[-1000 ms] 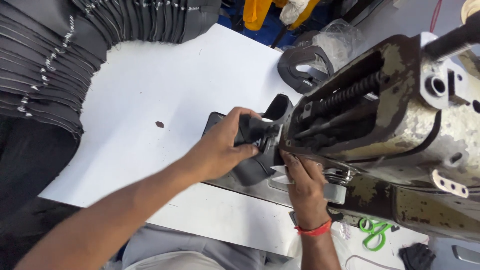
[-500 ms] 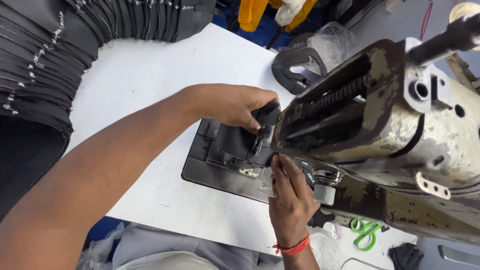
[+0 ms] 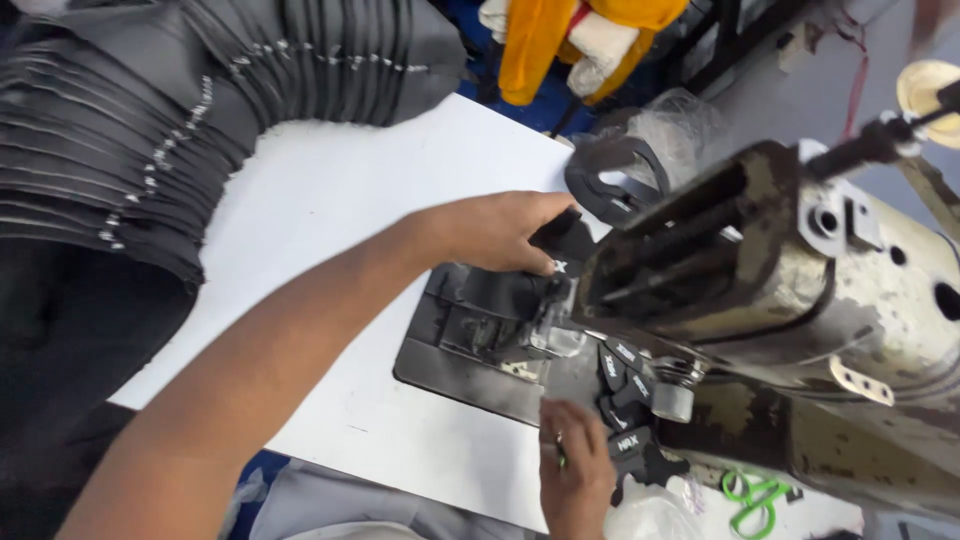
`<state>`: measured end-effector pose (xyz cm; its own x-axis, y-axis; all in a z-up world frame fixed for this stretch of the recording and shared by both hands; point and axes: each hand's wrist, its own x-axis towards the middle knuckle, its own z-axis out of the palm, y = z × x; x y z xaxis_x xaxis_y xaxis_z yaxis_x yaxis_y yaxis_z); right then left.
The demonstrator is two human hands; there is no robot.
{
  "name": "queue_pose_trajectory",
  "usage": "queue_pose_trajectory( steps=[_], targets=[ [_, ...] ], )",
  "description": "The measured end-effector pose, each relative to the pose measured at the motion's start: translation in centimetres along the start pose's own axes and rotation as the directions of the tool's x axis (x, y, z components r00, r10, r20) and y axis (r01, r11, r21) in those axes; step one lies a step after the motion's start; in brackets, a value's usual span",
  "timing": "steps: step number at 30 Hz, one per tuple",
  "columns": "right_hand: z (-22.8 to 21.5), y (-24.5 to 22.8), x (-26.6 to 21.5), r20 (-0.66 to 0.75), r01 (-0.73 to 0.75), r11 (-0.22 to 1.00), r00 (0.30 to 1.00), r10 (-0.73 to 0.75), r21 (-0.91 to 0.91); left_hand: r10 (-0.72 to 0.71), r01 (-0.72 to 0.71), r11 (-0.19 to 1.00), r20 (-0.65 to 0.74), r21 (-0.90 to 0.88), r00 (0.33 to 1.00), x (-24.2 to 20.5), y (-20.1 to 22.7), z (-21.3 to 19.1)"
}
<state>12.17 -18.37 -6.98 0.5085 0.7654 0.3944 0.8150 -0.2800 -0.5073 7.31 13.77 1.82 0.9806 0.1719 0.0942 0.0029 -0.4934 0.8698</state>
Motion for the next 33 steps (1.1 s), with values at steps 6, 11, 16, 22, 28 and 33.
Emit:
queue_pose_trajectory(
  steps=[6, 11, 16, 22, 28, 33],
  targets=[
    [5.1, 4.1, -8.4, 0.18, -0.168, 0.986, 0.97, 0.161, 0.024, -0.13, 0.012, 0.953, -0.374, -0.303, 0.918, -1.7, 0.5, 1.7],
    [5.5, 3.6, -9.3, 0.201, -0.225, 0.974, 0.956, 0.214, 0.033, -0.207, 0.014, 0.945, -0.564, -0.327, 0.8, -1.4, 0.0, 2.3],
    [5.3, 3.7, -9.2, 0.248, -0.201, 0.979, 0.951, 0.186, 0.037, -0.322, 0.114, 0.918, -0.544, -0.38, 0.775, -1.4, 0.5, 2.1],
    [5.2, 3.5, -9.0, 0.265, -0.199, 0.98, 0.945, 0.191, 0.004, -0.164, -0.168, 0.812, -0.495, -0.559, 0.854, -1.8, -0.1, 1.5],
    [5.5, 3.5, -9.3, 0.236, -0.195, 0.981, 0.952, 0.193, -0.014, -0.051, -0.187, 0.785, -0.363, -0.591, 0.931, -3.0, -0.4, 0.8],
    [5.3, 3.3, -9.3, 0.222, -0.18, 0.983, 0.958, 0.18, -0.023, -0.048, -0.174, 0.774, -0.33, -0.61, 0.943, -3.2, 0.0, 0.7]
  ],
)
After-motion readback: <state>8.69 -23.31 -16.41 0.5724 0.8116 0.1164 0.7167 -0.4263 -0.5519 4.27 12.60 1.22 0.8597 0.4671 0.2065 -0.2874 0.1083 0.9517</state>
